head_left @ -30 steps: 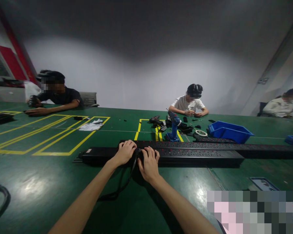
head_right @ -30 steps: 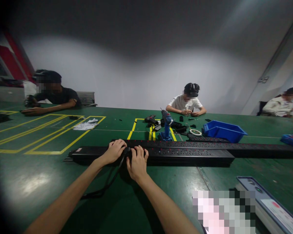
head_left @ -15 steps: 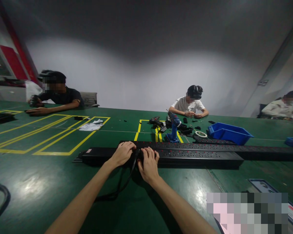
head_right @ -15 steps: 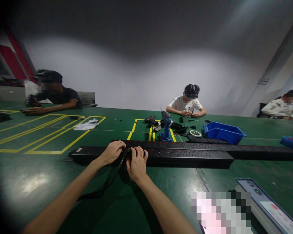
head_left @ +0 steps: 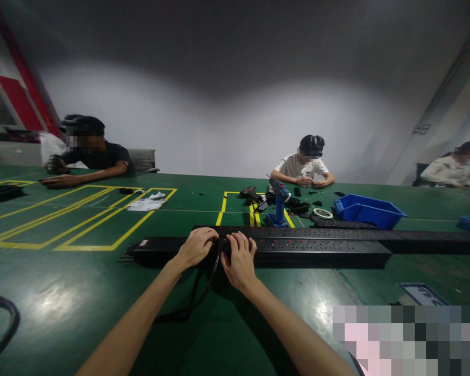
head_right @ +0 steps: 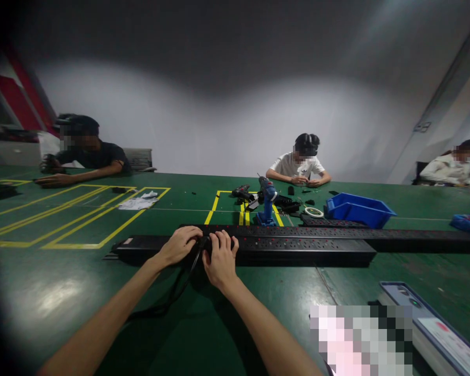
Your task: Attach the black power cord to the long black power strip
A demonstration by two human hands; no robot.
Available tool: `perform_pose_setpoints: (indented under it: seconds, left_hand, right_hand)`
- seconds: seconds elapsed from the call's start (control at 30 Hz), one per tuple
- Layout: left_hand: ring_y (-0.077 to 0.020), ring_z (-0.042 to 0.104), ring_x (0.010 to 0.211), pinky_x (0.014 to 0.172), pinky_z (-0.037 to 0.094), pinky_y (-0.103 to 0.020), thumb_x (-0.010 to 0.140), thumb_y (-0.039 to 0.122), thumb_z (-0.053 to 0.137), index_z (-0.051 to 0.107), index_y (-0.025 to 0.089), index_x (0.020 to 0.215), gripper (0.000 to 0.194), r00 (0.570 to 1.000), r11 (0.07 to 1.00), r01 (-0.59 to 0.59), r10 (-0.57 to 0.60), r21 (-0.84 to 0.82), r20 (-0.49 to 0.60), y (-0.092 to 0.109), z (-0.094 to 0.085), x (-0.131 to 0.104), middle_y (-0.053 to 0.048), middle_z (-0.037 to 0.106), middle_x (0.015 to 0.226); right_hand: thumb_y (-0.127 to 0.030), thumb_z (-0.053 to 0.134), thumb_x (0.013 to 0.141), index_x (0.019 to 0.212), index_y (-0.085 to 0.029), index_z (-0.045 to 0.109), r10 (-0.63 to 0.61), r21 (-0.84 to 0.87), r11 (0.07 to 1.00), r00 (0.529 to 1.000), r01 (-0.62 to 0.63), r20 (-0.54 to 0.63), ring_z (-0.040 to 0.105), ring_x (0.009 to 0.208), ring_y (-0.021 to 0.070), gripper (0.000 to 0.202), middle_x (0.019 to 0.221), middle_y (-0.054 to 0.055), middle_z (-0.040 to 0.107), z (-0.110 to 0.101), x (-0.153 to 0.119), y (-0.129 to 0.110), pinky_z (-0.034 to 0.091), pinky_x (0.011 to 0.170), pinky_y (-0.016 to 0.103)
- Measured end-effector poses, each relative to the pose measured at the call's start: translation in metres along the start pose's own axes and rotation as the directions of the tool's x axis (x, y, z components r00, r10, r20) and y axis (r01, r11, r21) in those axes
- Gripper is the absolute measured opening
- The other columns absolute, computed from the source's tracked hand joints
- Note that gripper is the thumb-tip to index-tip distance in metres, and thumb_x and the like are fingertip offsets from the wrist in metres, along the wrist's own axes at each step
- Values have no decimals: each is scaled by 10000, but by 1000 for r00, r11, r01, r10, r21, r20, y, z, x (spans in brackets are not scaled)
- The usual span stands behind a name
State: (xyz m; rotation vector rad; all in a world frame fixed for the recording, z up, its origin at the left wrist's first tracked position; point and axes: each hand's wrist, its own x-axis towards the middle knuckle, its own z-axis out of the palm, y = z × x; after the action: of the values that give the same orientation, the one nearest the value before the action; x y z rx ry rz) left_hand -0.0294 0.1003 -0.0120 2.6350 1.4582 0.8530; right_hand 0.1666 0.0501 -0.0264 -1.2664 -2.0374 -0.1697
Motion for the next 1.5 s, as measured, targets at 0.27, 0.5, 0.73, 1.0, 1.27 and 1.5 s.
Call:
perform_pose_setpoints:
  seconds: [0.27,0.5,0.73,1.0,1.27,1.5]
  left_hand:
    - [-237,483,1209,1075,350,-450,858,188,414,654,251,1056,318,999,997,-13,16,75,-51,-2,6,-2,-24,640,1188]
    - [-243,470,1228,1079,351,-463,846,179,427,664,251,1055,324,997,998,7,-2,68,-71,-1,7,-2,-20,653,1178]
    - [-243,486,1214,1071,363,-460,836,178,443,676,245,1022,306,997,998,4,1,65,-75,-1,6,-1,-26,659,1161]
    - [-240,498,1199,1066,370,-460,833,188,459,680,248,1023,297,995,998,5,1,67,-95,-4,9,-1,-26,662,1159]
    - [-242,501,1199,1061,372,-460,838,208,455,683,260,1028,301,995,998,16,-10,61,-100,-1,7,-2,-22,664,1162]
    - [-250,500,1198,1045,380,-469,831,214,460,688,268,1013,297,996,998,23,-18,53,-90,0,5,-1,-18,666,1159]
  right_hand:
    - [-272,591,852,1314,-224,461,-186,98,980,976,175,116,376,1296,257,483,1314,100,532,-6,25,4,164,1091,453]
    - [-321,650,836,1182,-206,548,-249,170,961,948,217,197,502,1130,246,379,1152,97,620,-5,41,13,269,1010,415]
    - [-256,625,861,1147,-163,555,-340,143,938,920,316,194,525,1048,233,308,1092,110,630,0,44,17,316,973,380]
    - [-268,699,795,1133,-224,588,-235,257,949,953,183,189,539,1066,222,358,1092,69,643,5,44,21,318,974,384]
    - [-243,746,711,1060,-249,661,-140,417,909,955,18,263,590,984,213,359,1031,29,677,-1,51,26,384,906,346]
    - [-226,746,721,1056,-246,669,-141,409,912,960,30,243,599,960,206,344,1009,29,678,1,50,27,402,891,337]
